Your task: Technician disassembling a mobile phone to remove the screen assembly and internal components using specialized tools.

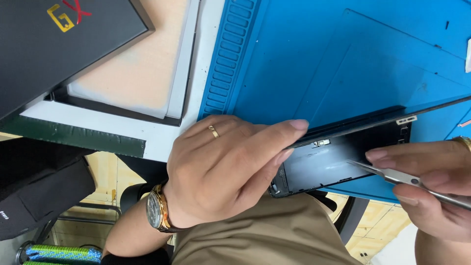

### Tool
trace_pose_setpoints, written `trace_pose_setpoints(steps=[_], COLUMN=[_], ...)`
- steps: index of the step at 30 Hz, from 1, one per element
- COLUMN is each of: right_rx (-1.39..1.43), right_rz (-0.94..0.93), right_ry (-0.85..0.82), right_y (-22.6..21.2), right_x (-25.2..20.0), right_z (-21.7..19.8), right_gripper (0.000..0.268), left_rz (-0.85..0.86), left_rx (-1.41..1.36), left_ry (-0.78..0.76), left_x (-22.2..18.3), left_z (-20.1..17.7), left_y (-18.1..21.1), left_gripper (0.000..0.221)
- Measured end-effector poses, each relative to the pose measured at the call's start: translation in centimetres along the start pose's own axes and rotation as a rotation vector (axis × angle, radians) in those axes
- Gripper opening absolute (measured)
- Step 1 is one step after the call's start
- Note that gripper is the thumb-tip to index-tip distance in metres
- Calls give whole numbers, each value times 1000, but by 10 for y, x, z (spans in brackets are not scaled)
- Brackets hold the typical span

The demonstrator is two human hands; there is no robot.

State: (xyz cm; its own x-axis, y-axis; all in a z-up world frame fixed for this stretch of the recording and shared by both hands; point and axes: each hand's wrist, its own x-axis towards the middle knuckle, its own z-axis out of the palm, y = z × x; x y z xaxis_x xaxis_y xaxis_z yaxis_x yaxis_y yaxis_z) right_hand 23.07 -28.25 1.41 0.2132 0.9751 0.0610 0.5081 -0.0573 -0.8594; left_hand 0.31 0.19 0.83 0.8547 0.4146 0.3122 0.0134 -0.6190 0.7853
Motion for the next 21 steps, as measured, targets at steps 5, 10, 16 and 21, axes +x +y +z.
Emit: trace_pose_setpoints(steps=[5, 10, 16, 21], right_rx=[313, 265, -624, -1082], right_rz=[-170, 540, 276, -249], right_ry=[-549, -46, -206, -457], right_y=[62, -70, -93, -69], right_x=[-11, 26, 68, 75], right_z=[-72, 2, 23, -5], right_gripper=[15, 19, 22, 44], left_rz=[-27, -34, 51, 107], left_rx=[33, 128, 118, 126], left_ry=[-47, -58, -112, -82], left_x=[3, 9, 11, 0], left_z=[-5, -5, -8, -3], left_y=[7, 17, 7, -6], left_gripper=[27, 26, 29, 33])
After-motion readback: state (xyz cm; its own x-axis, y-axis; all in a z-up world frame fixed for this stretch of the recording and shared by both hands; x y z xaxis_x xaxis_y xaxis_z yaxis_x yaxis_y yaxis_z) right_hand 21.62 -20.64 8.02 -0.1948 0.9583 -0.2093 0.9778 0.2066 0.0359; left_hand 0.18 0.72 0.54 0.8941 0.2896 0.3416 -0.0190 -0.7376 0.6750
